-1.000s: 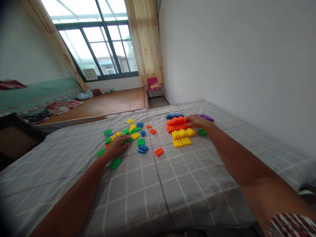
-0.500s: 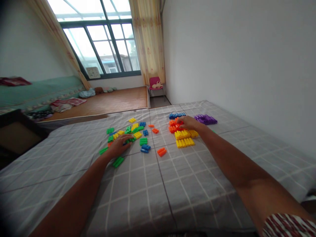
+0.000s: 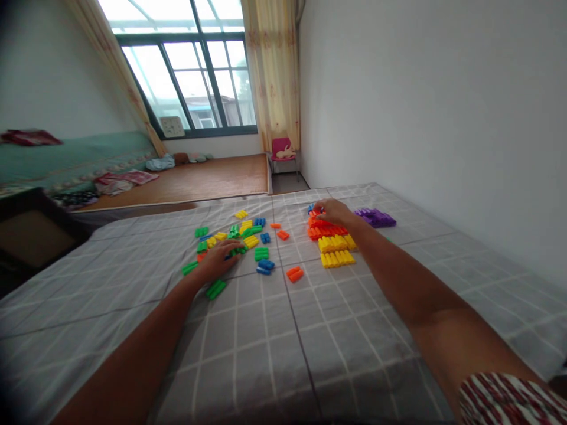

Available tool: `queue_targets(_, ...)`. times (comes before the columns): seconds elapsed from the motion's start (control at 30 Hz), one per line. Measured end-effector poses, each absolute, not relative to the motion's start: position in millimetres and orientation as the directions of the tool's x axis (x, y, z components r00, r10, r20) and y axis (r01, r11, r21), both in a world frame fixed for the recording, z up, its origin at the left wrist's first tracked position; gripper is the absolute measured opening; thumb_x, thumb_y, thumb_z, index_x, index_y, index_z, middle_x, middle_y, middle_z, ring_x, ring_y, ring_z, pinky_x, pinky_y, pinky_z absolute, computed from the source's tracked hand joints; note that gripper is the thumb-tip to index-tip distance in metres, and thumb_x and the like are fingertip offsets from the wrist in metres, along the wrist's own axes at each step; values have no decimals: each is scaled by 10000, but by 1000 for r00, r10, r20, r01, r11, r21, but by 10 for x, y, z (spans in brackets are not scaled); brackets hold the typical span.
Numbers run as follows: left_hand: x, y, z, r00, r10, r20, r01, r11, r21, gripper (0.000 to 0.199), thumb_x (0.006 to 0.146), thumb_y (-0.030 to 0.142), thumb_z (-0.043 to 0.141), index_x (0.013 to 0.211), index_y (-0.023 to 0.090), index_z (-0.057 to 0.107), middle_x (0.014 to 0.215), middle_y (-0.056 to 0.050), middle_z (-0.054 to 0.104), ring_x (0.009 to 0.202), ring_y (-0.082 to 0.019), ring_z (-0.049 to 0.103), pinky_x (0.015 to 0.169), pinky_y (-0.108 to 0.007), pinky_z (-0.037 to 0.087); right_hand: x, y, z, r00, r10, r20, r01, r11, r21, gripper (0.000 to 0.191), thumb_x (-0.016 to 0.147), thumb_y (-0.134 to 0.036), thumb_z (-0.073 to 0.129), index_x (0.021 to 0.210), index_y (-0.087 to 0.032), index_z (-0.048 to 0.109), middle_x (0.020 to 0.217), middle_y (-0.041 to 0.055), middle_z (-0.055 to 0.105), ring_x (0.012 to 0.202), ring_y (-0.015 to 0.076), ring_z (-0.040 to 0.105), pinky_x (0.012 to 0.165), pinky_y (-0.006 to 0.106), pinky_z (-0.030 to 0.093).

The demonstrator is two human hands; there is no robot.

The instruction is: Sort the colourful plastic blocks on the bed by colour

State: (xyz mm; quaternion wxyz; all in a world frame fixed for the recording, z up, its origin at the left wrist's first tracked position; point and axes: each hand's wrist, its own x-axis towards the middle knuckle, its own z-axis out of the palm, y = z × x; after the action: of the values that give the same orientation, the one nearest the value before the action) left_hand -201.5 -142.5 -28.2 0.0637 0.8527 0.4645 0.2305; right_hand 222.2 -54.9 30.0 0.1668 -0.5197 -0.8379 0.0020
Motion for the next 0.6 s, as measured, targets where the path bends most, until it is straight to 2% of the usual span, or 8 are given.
queue_targets(0.3, -1998, -1455, -252, 466, 823, 324, 775, -557, 300, 357, 827, 287, 533, 1156, 218, 654, 1234, -84, 627, 1198, -251, 534, 1073, -433, 384, 2243, -521, 198, -368, 909, 195, 909, 396, -131, 275, 740, -269, 654, 1012, -254, 696, 1019, 8, 724, 935, 183, 636, 785, 252, 468)
queue_targets(0.5, -1973, -1469, -229, 462, 825, 325, 754, -559, 346, 325, 850, 330, 522, 1121, 225, 667, 1201, -65, 650, 1164, -232, 557, 1052, -405, 409, 2030, -601, 410, -389, 875, 290, 893, 435, -115, 315, 780, -286, 616, 1081, -220, 678, 1023, 42, 713, 897, 193, 640, 746, 272, 474)
queue_targets(0.6, -1978, -1456, -174, 400, 845, 354, 770, -519, 370, 288, 858, 315, 508, 1064, 225, 687, 1159, -54, 671, 1117, -218, 585, 1029, -390, 429, 1662, -672, 447, -496, 829, 258, 837, 536, -110, 268, 829, -221, 553, 1060, -207, 687, 979, 49, 718, 862, 179, 647, 773, 273, 471)
